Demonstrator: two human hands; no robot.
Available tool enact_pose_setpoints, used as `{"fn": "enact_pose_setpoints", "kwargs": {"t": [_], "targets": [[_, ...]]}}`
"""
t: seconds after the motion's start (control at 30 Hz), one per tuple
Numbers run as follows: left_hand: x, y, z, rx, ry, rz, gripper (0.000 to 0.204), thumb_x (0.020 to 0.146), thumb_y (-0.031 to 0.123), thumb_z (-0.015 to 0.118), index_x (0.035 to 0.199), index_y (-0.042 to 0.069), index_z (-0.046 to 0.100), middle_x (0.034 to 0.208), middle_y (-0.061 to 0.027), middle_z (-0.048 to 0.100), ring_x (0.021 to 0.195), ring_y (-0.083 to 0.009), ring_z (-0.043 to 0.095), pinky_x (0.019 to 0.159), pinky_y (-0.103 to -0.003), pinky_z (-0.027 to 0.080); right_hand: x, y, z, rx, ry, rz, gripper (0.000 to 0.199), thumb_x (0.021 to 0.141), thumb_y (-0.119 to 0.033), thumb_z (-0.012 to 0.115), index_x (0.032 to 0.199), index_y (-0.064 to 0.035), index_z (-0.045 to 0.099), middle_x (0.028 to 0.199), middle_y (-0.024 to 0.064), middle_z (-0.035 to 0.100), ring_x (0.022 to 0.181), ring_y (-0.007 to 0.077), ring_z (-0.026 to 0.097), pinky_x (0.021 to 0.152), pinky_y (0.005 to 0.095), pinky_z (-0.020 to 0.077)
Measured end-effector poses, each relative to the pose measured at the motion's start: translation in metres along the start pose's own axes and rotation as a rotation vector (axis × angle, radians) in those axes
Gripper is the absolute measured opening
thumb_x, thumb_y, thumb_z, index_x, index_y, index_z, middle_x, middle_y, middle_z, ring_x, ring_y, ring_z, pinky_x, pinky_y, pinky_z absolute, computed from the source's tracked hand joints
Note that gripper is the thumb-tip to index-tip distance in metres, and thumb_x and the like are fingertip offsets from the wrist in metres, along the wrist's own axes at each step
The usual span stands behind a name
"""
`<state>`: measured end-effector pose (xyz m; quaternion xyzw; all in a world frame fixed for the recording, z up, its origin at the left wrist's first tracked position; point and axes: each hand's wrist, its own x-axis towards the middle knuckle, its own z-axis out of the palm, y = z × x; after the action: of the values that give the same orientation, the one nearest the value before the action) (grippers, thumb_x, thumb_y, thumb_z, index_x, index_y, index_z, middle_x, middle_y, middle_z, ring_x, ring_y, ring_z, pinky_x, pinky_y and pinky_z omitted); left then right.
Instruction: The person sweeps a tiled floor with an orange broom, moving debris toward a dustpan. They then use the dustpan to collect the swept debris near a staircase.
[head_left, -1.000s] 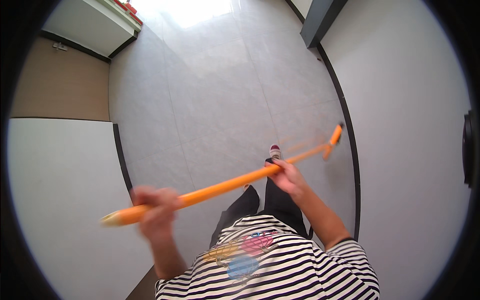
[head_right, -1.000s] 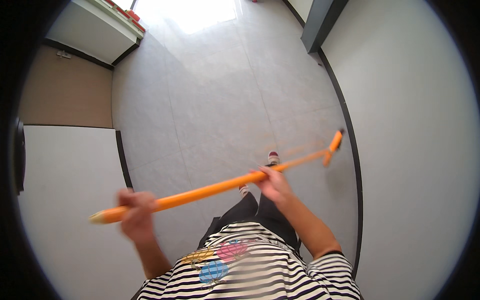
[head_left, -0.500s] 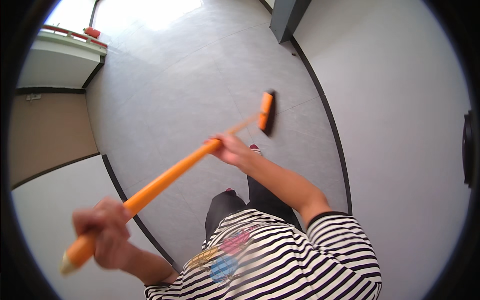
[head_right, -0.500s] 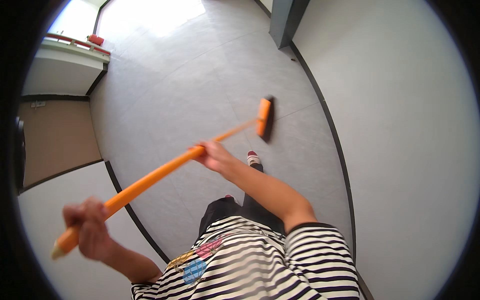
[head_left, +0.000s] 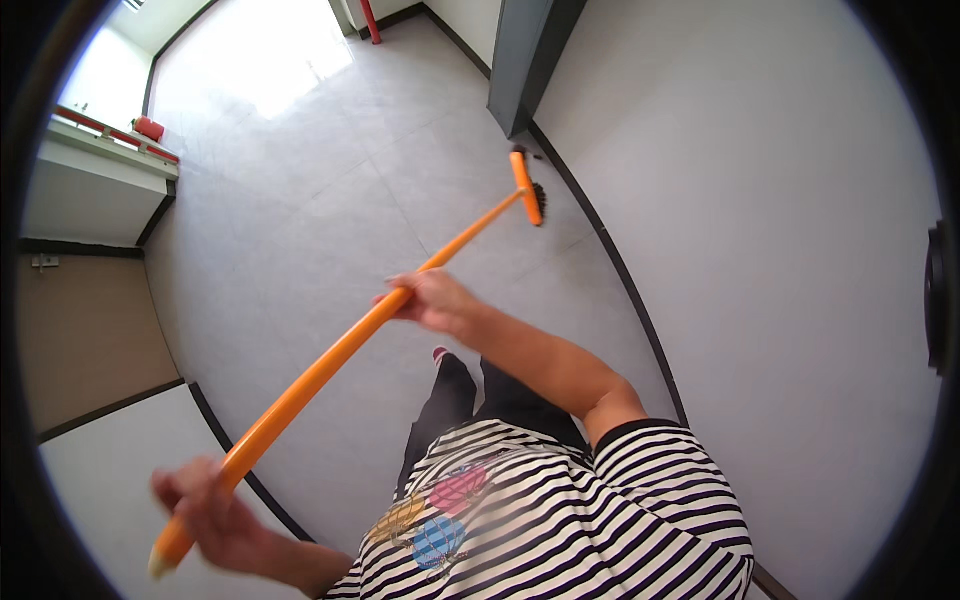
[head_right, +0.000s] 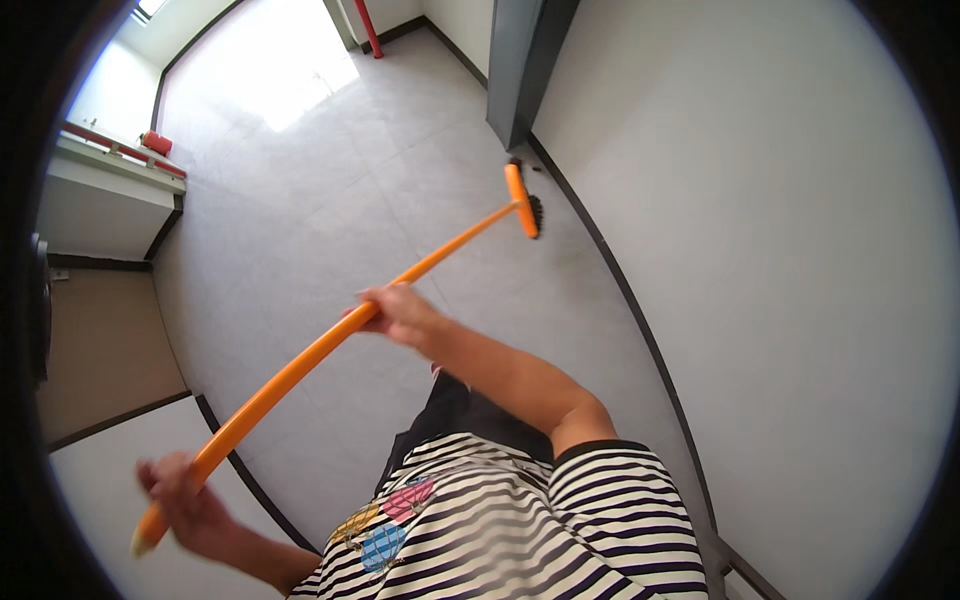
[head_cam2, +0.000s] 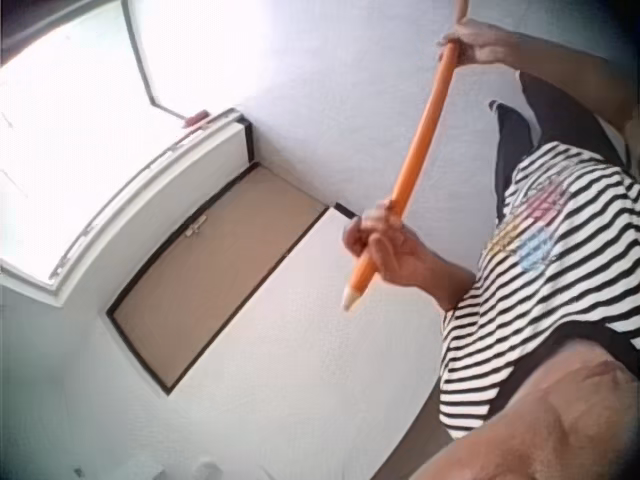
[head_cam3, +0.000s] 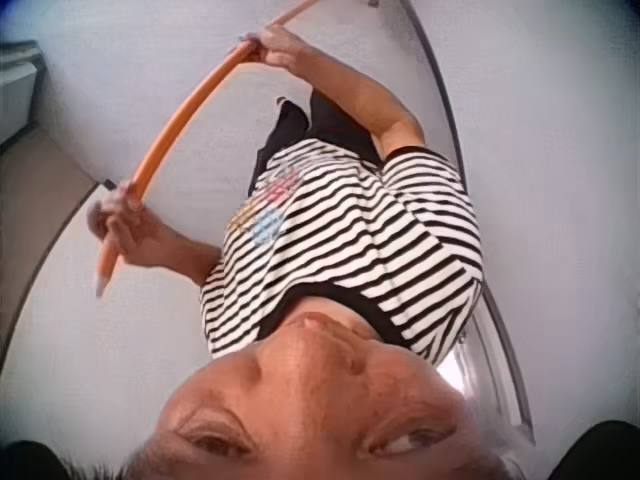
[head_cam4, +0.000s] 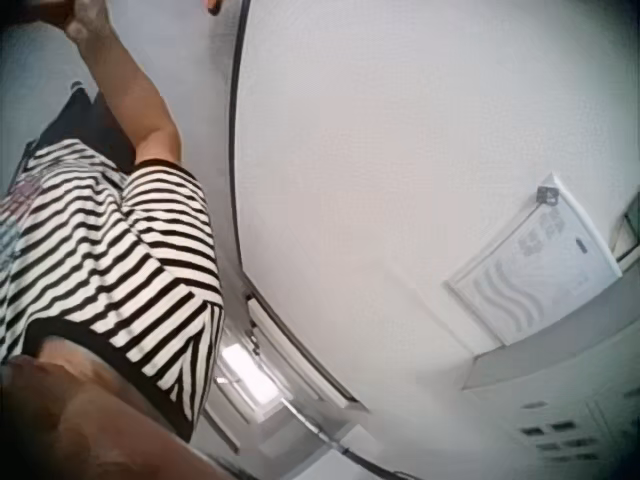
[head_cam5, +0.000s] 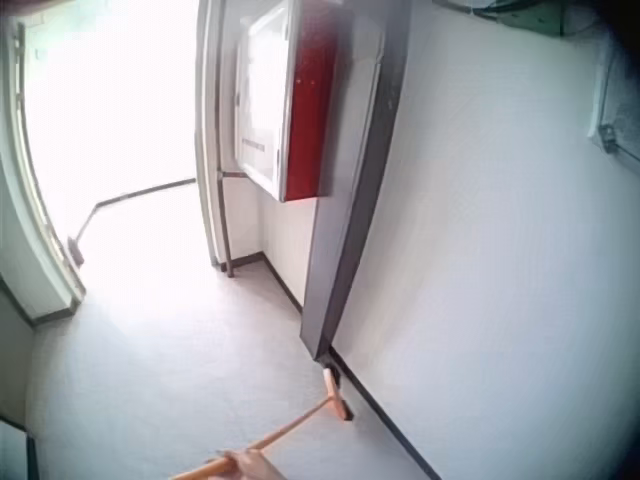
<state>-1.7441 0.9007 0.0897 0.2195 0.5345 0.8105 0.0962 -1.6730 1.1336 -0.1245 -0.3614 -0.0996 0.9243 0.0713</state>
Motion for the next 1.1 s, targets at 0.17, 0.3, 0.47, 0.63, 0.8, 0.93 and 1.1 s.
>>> {"fn": "enact_pose_setpoints", "kwargs": {"t": [0.17,0.3,0.47,0.63,0.8,0.93,1.1], "targets": [[0.031,-0.121,0.078,0.099,-0.100,-0.262,0.019,0.089,0.009,0.046,0.105,-0.002,0.046,0.072,-0.0026,0.046,0.073,-0.0119,0.047,0.089,-0.039,0.040,0.086,-0.092,-0.096,-0.036,0.309,-0.163,0.004,0.078,-0.001,0.046,0.079,0.0027,0.044,0.079,0.0156,0.052,0.073,0.0292,0.060,0.068,0.0446,0.0542],[0.081,-0.166,0.154,0.134,-0.282,-0.202,0.021,0.091,0.019,0.046,0.102,0.002,0.051,0.072,-0.0023,0.049,0.077,-0.0124,0.052,0.090,-0.039,0.040,0.157,-0.165,-0.123,0.133,0.281,-0.191,0.004,0.077,0.000,0.048,0.076,0.0023,0.045,0.074,0.0147,0.052,0.071,0.0263,0.059,0.070,0.0406,0.0536],[0.123,-0.080,0.144,0.264,-0.264,0.048,0.033,0.092,0.024,0.043,0.112,-0.002,0.044,0.068,-0.0020,0.044,0.069,-0.0137,0.045,0.081,-0.033,0.038,0.102,-0.163,-0.008,0.130,-0.012,-0.049,0.006,0.080,0.000,0.047,0.079,0.0060,0.046,0.080,0.0153,0.052,0.076,0.0291,0.060,0.072,0.0409,0.0542],[0.130,-0.040,0.150,0.127,-0.282,0.032,0.030,0.091,0.024,0.045,0.109,0.001,0.049,0.061,0.0013,0.034,0.062,-0.0112,0.035,0.073,-0.027,0.035,0.029,-0.170,0.001,0.161,-0.157,0.005,0.012,0.085,-0.004,0.047,0.087,0.0076,0.045,0.092,0.0165,0.050,0.090,0.0297,0.057,0.085,0.0403,0.0495],[0.106,-0.143,0.188,0.166,-0.065,-0.313,0.012,0.077,0.003,0.045,0.090,0.002,0.047,0.057,-0.0050,0.047,0.058,-0.0143,0.047,0.065,-0.029,0.039,0.046,-0.185,-0.116,0.190,0.274,0.092,0.006,0.081,0.000,0.048,0.083,0.0043,0.044,0.087,0.0169,0.052,0.081,0.0289,0.060,0.076,0.0409,0.0530],[0.117,-0.144,0.200,0.220,-0.155,-0.263,0.019,0.069,-0.003,0.040,0.086,0.000,0.046,0.054,-0.0062,0.045,0.051,-0.0167,0.043,0.062,-0.031,0.040,0.083,-0.169,-0.118,0.244,0.219,0.223,0.006,0.077,0.001,0.050,0.080,0.0012,0.045,0.083,0.0135,0.051,0.080,0.0279,0.058,0.077,0.0407,0.0521],[0.140,-0.092,0.189,0.433,-0.168,0.007,0.019,0.071,0.004,0.046,0.089,0.000,0.043,0.049,-0.0019,0.039,0.047,-0.0126,0.037,0.057,-0.029,0.037,0.135,-0.148,-0.017,0.287,0.005,0.303,0.006,0.077,0.002,0.049,0.079,0.0017,0.043,0.081,0.0136,0.049,0.078,0.0285,0.056,0.076,0.0403,0.0514]]}}
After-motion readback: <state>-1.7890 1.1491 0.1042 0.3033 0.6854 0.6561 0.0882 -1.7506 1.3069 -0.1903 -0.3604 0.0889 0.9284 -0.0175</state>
